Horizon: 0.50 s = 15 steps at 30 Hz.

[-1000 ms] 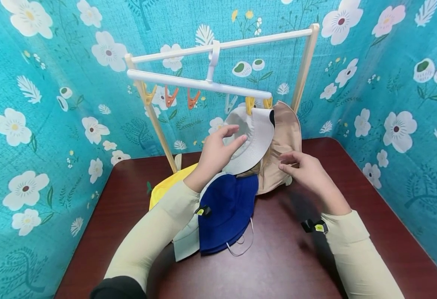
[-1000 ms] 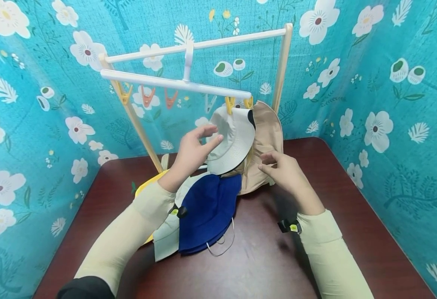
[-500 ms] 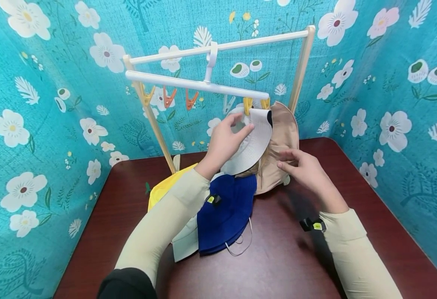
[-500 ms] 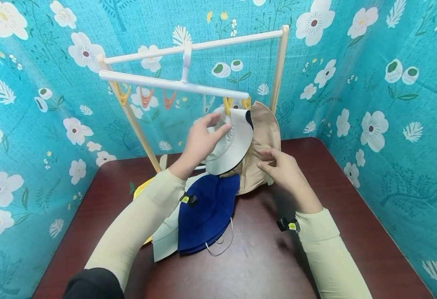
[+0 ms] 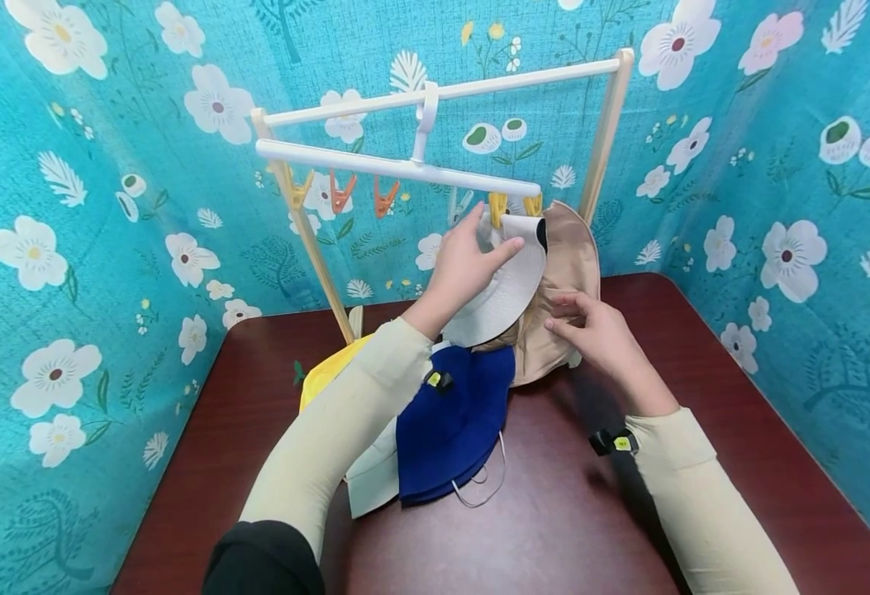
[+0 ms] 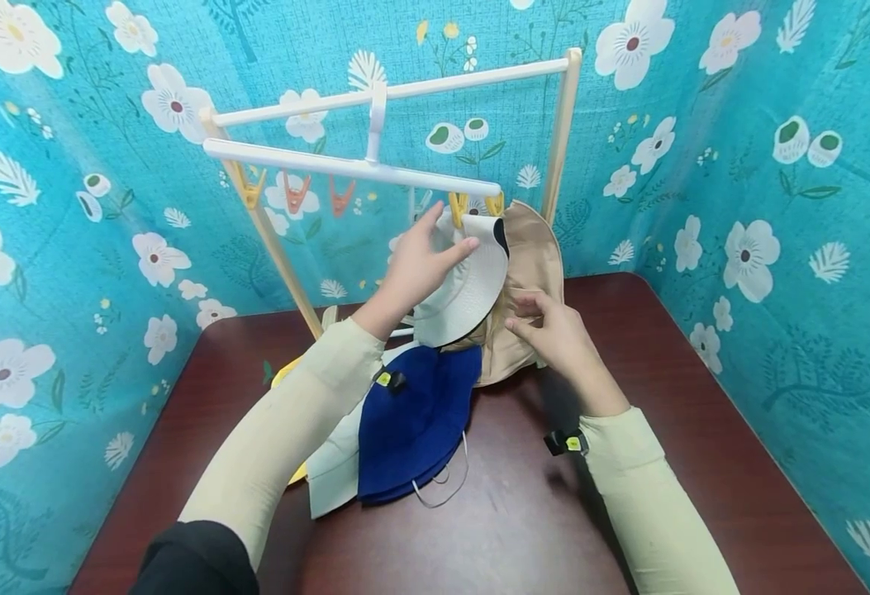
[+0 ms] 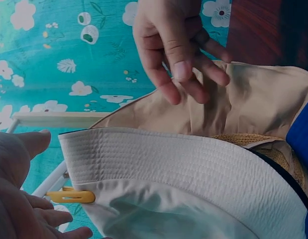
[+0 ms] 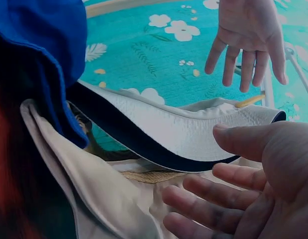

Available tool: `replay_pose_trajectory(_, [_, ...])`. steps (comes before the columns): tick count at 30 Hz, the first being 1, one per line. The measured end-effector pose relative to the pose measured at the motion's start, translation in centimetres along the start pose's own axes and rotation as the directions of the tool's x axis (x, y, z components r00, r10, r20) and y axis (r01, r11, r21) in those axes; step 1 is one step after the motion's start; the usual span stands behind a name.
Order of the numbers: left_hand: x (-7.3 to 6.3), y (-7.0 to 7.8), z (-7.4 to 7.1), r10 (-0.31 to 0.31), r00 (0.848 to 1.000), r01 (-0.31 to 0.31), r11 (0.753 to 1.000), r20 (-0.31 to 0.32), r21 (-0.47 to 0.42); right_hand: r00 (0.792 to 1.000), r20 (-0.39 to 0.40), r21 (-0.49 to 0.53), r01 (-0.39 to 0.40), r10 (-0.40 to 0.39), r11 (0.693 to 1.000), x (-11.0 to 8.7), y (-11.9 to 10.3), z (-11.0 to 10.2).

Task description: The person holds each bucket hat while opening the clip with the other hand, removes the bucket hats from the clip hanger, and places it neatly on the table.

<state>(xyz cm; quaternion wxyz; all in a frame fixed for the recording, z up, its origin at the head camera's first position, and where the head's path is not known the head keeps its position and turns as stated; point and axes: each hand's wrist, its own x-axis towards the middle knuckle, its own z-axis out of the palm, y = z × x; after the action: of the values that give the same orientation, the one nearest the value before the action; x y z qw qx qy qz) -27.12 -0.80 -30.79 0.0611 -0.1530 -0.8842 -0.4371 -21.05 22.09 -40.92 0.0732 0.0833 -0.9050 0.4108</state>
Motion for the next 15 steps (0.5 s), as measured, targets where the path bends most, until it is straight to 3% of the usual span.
replay_pose_trajectory(4, [0.7, 0.1, 0.5, -0.013, 1.000, 0.013, 1.000, 0.007, -0.012, 0.999, -0.042, -0.010, -0.016, 0.015, 1.000, 0.7, 0.2, -0.2])
replay_pose_trajectory(11, [1.9, 0.1, 0.9, -0.037, 0.999, 0.036, 0.999, -0.034, -0.017, 0.997, -0.049, -0.011, -0.058, 0.058, 0.998, 2.3, 0.1, -0.3])
replay_pose_trajectory(15, [2.4, 0.2, 1.2, -0.011, 0.999, 0.010, 0.999, -0.039, -0.032, 0.997, -0.051, -0.024, -0.061, 0.060, 0.998, 3.2, 0.1, -0.2])
